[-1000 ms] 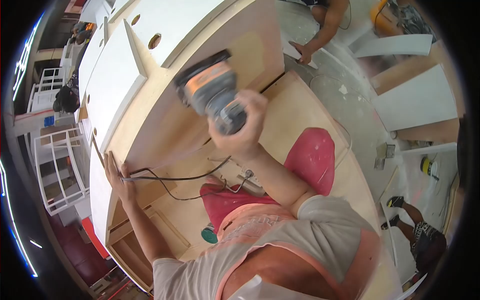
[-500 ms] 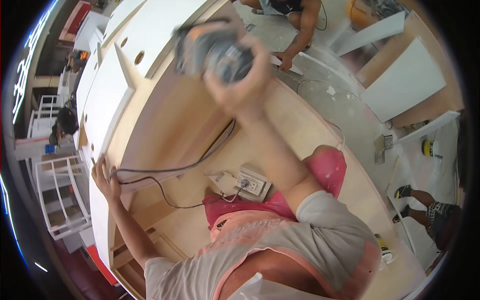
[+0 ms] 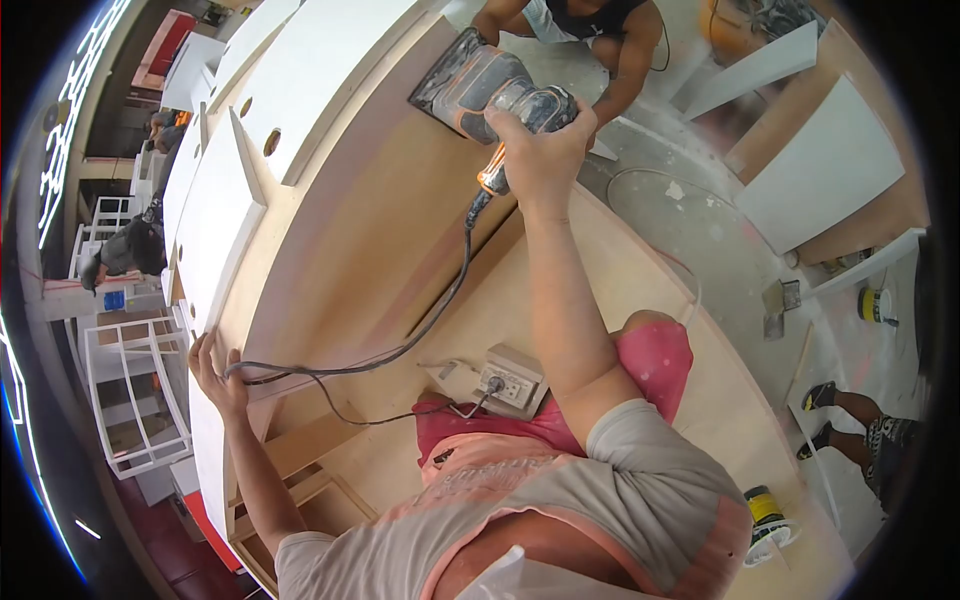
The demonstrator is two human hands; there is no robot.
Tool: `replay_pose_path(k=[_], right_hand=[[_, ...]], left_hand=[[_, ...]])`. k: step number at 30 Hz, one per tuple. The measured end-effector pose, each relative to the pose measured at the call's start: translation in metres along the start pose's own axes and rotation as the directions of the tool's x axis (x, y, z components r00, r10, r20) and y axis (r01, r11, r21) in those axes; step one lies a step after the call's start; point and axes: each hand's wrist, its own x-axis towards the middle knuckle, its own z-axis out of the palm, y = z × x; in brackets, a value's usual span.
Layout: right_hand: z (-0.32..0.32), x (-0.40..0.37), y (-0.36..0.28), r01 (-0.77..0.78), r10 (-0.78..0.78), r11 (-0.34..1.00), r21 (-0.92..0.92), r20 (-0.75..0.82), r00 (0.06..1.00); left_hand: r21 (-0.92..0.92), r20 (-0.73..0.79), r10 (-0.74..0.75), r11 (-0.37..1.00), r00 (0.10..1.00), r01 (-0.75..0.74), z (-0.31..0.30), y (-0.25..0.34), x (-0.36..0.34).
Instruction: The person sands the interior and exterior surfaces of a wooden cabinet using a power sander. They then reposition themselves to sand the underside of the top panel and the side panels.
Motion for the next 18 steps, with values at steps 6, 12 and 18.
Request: replay_pose_path(k=[6,12,18], right_hand=[[0.004,0.013,0.003,0.254,-0.247,0.965,-0.073,0.092,0.965],[-0.001,-0.001,0.007,0.381,-0.354,0.908,-0.175,0.166,0.920],[-0.009,0.001,0.018,0.209,-0.192,0.973,-0.094,0.166,0.967]], left_hand=[[-0.016,0.019,0.001,1.000,1.000,-0.001,-0.001,0.002,-0.001],[0.005,0.041,-0.017,1.000,0.999,0.017,0.002,0.002,0.000],[0.004,0.024,0.002,1.000,1.000,-0.002,0.001,-0.009,-0.002]])
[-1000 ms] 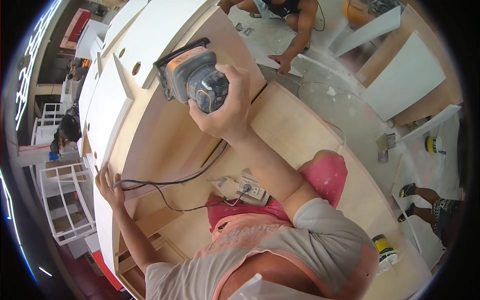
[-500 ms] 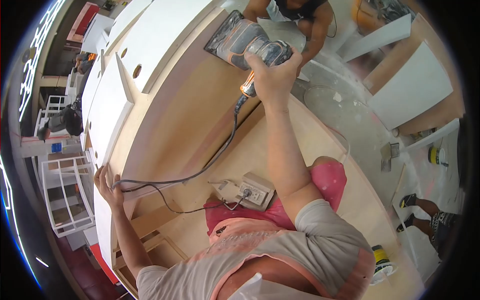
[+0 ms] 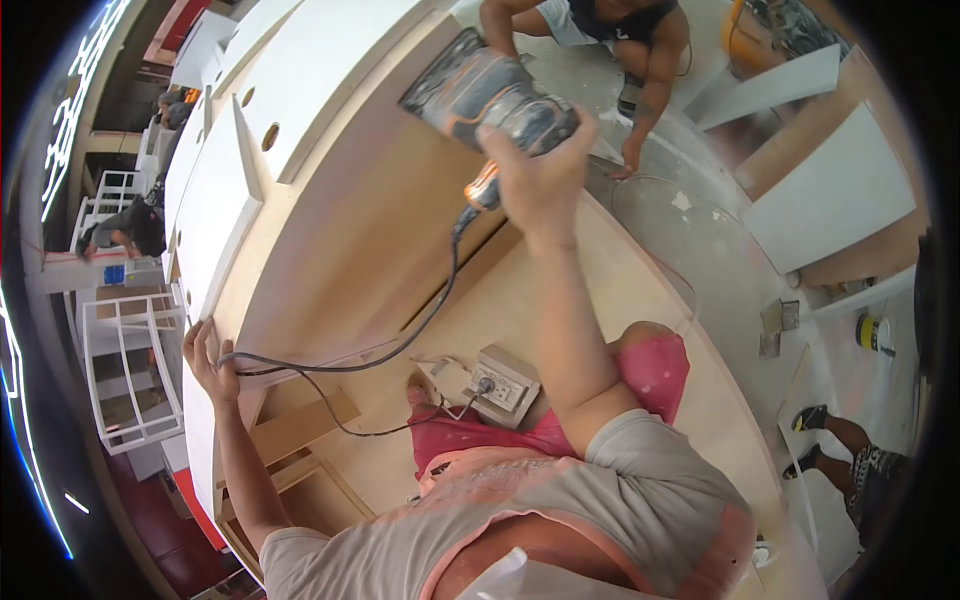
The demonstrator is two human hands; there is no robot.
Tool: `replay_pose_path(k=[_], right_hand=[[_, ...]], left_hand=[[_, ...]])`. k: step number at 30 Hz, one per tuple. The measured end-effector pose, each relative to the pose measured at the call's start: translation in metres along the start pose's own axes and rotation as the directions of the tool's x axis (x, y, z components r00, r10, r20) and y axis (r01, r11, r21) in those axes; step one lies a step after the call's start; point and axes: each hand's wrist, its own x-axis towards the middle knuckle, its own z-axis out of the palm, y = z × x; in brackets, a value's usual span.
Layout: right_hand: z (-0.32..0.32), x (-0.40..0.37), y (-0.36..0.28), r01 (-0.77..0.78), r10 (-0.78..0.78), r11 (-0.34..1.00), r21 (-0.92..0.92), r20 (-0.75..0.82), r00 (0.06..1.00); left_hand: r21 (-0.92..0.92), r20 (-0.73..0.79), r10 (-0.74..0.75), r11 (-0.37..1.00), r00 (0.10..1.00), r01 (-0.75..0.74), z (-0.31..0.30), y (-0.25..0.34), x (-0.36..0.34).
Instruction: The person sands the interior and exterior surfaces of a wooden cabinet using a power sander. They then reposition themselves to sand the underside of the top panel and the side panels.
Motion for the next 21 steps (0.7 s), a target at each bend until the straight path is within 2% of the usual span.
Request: replay_pose_path(k=[1,3,5,7,8,9,11,12,15,20,21], right_hand=[[0.002,-0.003,-0.001,0.002,-0.002,1.000,-0.012,-0.005,1.000],[0.004,-0.007,-0.006,-0.087,0.090,0.991,0.098,-0.021,0.996],[0.000,0.004,-0.006,-0.088,0.091,0.995,0.047,-0.064,0.994],[-0.005,0.014,-0.020,-0.185,0.190,0.974,0.131,-0.032,0.981],[-0.002,0.016,-0.021,-0.122,0.128,0.983,0.134,-0.034,0.991],[0.000,0.012,-0.024,-0.134,0.140,0.982,0.132,-0.033,0.990],[0.008,0.001,-0.031,0.168,-0.172,0.981,-0.102,-0.031,0.985],[0.012,-0.010,-0.033,0.254,-0.264,0.953,-0.167,-0.041,0.964],[0.023,-0.029,-0.024,0.341,-0.343,0.936,-0.085,-0.008,0.939],[0.016,-0.013,-0.023,0.308,-0.316,0.944,-0.122,-0.051,0.947],[0.012,-0.007,-0.032,0.152,-0.156,0.986,-0.071,-0.055,0.986]], left_hand=[[-0.012,0.005,0.002,1.000,1.000,-0.001,0.001,0.002,-0.001],[-0.010,0.011,-0.027,1.000,1.000,0.027,0.000,0.004,0.001],[-0.005,-0.004,-0.014,1.000,1.000,0.014,0.001,0.003,0.002],[-0.023,-0.011,-0.013,1.000,1.000,0.013,0.001,0.003,0.000],[-0.010,-0.008,-0.016,1.000,1.000,0.016,0.000,0.004,0.001],[-0.005,0.002,-0.018,1.000,1.000,0.018,-0.001,0.005,0.000],[0.011,-0.002,0.014,1.000,1.000,-0.014,-0.002,0.006,0.002],[0.006,-0.005,0.021,1.000,1.000,-0.021,-0.001,0.004,0.002],[-0.016,-0.027,0.011,1.000,1.000,-0.011,0.003,-0.001,0.000],[-0.023,-0.028,0.022,0.999,0.999,-0.023,0.000,0.004,0.002],[-0.018,-0.032,0.018,1.000,0.999,-0.019,0.000,0.006,0.001]])
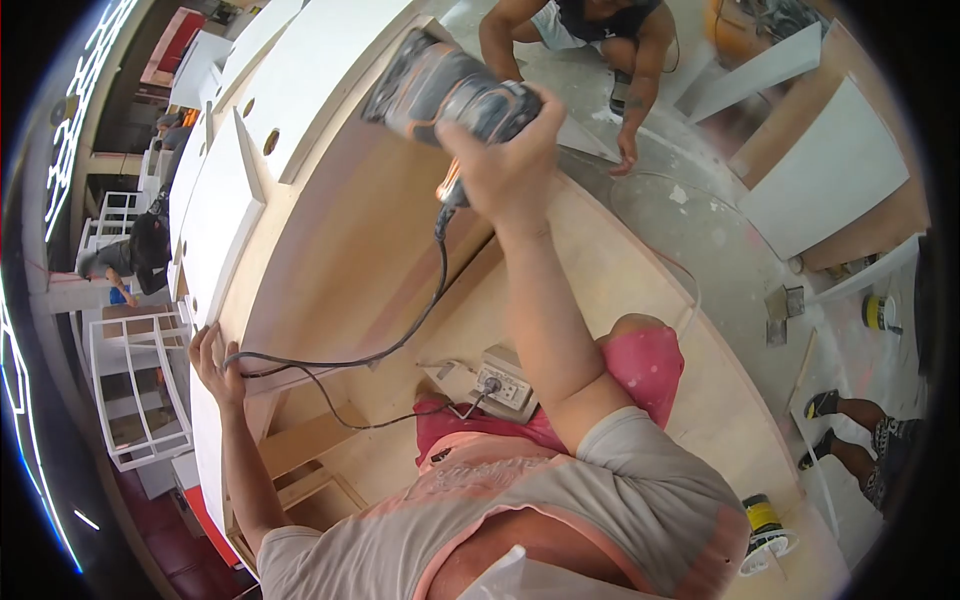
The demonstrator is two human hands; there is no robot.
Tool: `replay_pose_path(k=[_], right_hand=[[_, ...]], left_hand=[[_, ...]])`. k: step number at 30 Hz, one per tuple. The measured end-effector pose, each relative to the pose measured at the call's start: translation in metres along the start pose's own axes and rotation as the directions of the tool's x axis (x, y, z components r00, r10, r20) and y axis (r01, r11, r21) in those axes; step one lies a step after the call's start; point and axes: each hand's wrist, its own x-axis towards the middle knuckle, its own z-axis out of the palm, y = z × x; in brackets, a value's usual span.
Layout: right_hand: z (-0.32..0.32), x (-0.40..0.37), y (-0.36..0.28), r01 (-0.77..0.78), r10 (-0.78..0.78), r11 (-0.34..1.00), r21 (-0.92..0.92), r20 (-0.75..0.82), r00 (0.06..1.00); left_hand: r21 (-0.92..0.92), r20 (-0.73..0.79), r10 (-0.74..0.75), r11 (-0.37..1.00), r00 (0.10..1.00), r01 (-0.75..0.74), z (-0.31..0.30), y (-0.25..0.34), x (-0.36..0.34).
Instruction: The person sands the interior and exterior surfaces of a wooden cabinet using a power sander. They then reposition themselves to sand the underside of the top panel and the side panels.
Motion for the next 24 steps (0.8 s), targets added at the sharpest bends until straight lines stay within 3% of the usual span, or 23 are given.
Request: replay_pose_path(k=[1,2,4,5,8,12,14,15,17,18,20,24], right_hand=[[-0.004,0.004,-0.003,-0.166,0.166,0.985,0.040,0.017,0.986],[-0.006,0.007,0.002,-0.168,0.167,0.985,0.043,0.022,0.986],[-0.011,0.009,0.015,-0.322,0.311,0.934,0.154,0.091,0.946],[-0.013,0.008,0.019,-0.407,0.395,0.908,0.097,0.125,0.910],[-0.007,0.005,0.049,-0.297,0.299,0.951,0.086,-0.013,0.954],[-0.010,0.010,0.030,-0.388,0.376,0.898,0.208,0.095,0.922],[-0.007,0.007,0.023,-0.268,0.249,0.937,0.225,0.109,0.962],[-0.008,0.001,0.017,-0.275,0.256,0.935,0.223,0.111,0.960],[-0.009,-0.008,0.003,-0.186,0.180,0.982,0.044,0.115,0.977],[-0.009,-0.006,0.003,-0.178,0.173,0.983,0.042,0.113,0.978],[-0.010,-0.005,0.003,-0.316,0.306,0.945,0.086,0.113,0.945],[-0.013,0.007,-0.003,-0.388,0.360,0.900,0.199,0.161,0.919]], left_hand=[[0.008,0.004,-0.009,1.000,1.000,0.009,0.000,0.002,0.001],[0.015,0.010,-0.019,1.000,1.000,0.019,-0.001,0.003,0.000],[0.014,0.013,-0.019,1.000,1.000,0.019,-0.002,0.000,-0.001],[0.008,0.013,-0.015,1.000,1.000,0.015,0.000,-0.002,0.000],[0.031,0.008,0.002,1.000,1.000,-0.002,0.002,-0.007,-0.001],[0.004,-0.007,-0.011,1.000,1.000,0.011,0.001,-0.001,0.002],[0.019,-0.002,-0.012,1.000,1.000,0.012,0.001,0.000,0.000],[0.023,0.004,-0.014,1.000,1.000,0.014,0.000,-0.001,-0.001],[0.036,0.010,-0.025,0.999,1.000,0.024,0.002,-0.003,0.000],[0.029,0.005,-0.025,0.999,1.000,0.024,0.004,-0.003,0.002],[0.018,0.004,-0.015,1.000,1.000,0.015,0.002,-0.003,0.001],[0.032,0.008,-0.032,0.999,0.999,0.032,0.000,-0.003,-0.001]])
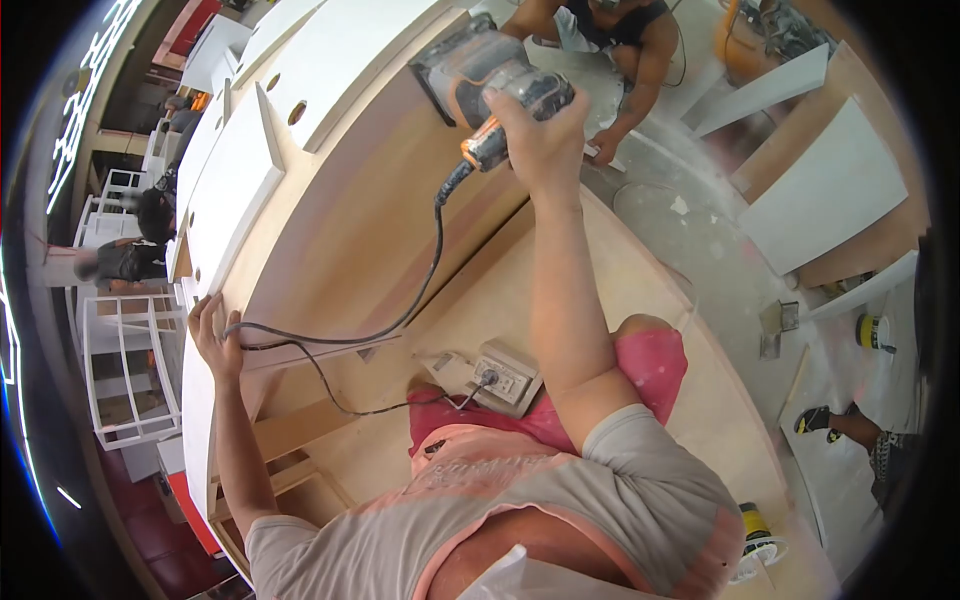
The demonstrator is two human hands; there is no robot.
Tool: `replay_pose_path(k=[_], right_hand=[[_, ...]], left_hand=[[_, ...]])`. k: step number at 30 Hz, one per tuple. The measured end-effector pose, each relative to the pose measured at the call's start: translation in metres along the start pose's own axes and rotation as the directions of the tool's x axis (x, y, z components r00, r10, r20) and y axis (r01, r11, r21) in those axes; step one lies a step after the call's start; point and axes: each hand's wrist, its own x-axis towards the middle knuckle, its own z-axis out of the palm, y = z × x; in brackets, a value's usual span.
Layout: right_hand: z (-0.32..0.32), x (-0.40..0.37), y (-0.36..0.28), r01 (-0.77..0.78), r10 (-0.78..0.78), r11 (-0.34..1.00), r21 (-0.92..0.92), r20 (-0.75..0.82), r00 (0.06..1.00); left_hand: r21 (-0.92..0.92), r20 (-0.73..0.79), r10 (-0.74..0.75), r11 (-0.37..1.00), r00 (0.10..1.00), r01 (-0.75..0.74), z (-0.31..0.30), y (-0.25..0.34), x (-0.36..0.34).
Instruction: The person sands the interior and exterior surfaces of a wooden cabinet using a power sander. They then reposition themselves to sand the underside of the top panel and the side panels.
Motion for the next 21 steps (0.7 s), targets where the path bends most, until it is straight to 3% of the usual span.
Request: replay_pose_path(k=[2,3,6,7,14,16,18,21], right_hand=[[0.007,-0.005,0.000,0.176,-0.175,0.981,-0.086,0.016,0.984],[0.008,-0.014,-0.005,0.205,-0.203,0.951,-0.232,0.035,0.979],[0.019,-0.032,0.020,0.281,-0.283,0.950,-0.133,0.005,0.959],[0.017,-0.038,0.019,0.117,-0.117,0.993,0.004,0.020,0.993],[-0.013,-0.010,0.124,-0.148,0.161,0.987,0.067,-0.264,0.951],[-0.020,0.008,0.140,-0.088,0.103,0.993,0.074,-0.224,0.969],[-0.012,0.013,0.103,-0.064,0.121,0.972,0.226,-0.253,0.960],[0.002,0.017,0.056,0.038,-0.002,0.988,0.147,-0.241,0.970]], left_hand=[[-0.005,-0.005,0.007,1.000,1.000,-0.007,0.001,0.003,0.001],[-0.009,0.000,0.010,1.000,1.000,-0.010,0.002,0.002,0.002],[-0.021,-0.014,0.031,0.999,0.999,-0.031,0.003,-0.001,0.002],[-0.026,-0.017,0.027,0.999,0.999,-0.028,0.003,-0.001,0.002],[-0.025,-0.060,0.037,0.999,0.998,-0.039,0.007,-0.002,-0.001],[-0.014,-0.055,0.062,0.998,0.997,-0.063,0.007,-0.007,0.000],[-0.037,-0.065,0.035,0.999,0.997,-0.038,0.002,0.001,0.000],[-0.044,-0.052,-0.016,0.999,0.999,0.014,-0.001,0.010,0.004]])
